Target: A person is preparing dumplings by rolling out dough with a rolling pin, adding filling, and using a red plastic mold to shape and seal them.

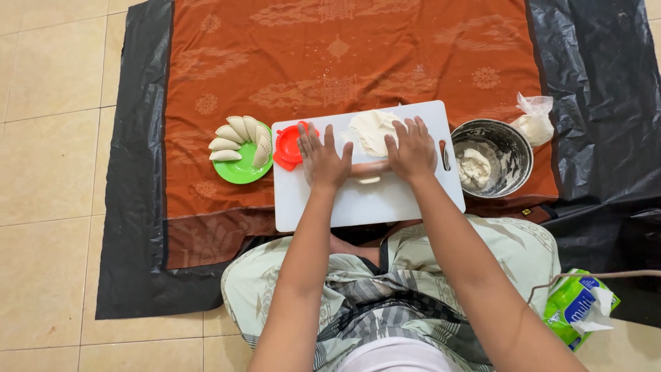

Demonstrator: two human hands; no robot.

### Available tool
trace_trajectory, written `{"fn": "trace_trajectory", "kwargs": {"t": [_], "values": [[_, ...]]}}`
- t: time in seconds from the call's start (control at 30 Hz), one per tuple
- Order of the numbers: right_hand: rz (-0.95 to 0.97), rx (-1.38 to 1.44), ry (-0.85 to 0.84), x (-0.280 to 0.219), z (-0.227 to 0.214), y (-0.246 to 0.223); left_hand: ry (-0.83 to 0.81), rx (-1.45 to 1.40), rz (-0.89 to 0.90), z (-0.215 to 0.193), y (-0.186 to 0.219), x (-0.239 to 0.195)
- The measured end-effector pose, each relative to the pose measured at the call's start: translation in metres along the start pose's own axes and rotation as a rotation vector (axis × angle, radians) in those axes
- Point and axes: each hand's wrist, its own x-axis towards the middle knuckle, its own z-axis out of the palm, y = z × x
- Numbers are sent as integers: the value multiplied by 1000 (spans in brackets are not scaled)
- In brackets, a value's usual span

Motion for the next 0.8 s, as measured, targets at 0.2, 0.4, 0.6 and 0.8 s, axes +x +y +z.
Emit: {"fn": "trace_trajectory", "kwargs": {"t": [0.2, 0.4, 0.6, 0.8], "values": [[-123, -90, 185, -40, 3, 3, 22, 2, 37, 0, -2, -31], [-173, -2, 235, -85, -15, -2, 27, 37, 60, -7, 0, -66], [-15, 54, 26, -5, 17, 12, -66, 32, 28, 9, -7, -5], [-13, 12, 24, -9, 11, 6, -160, 38, -25, 1, 0, -3]]}}
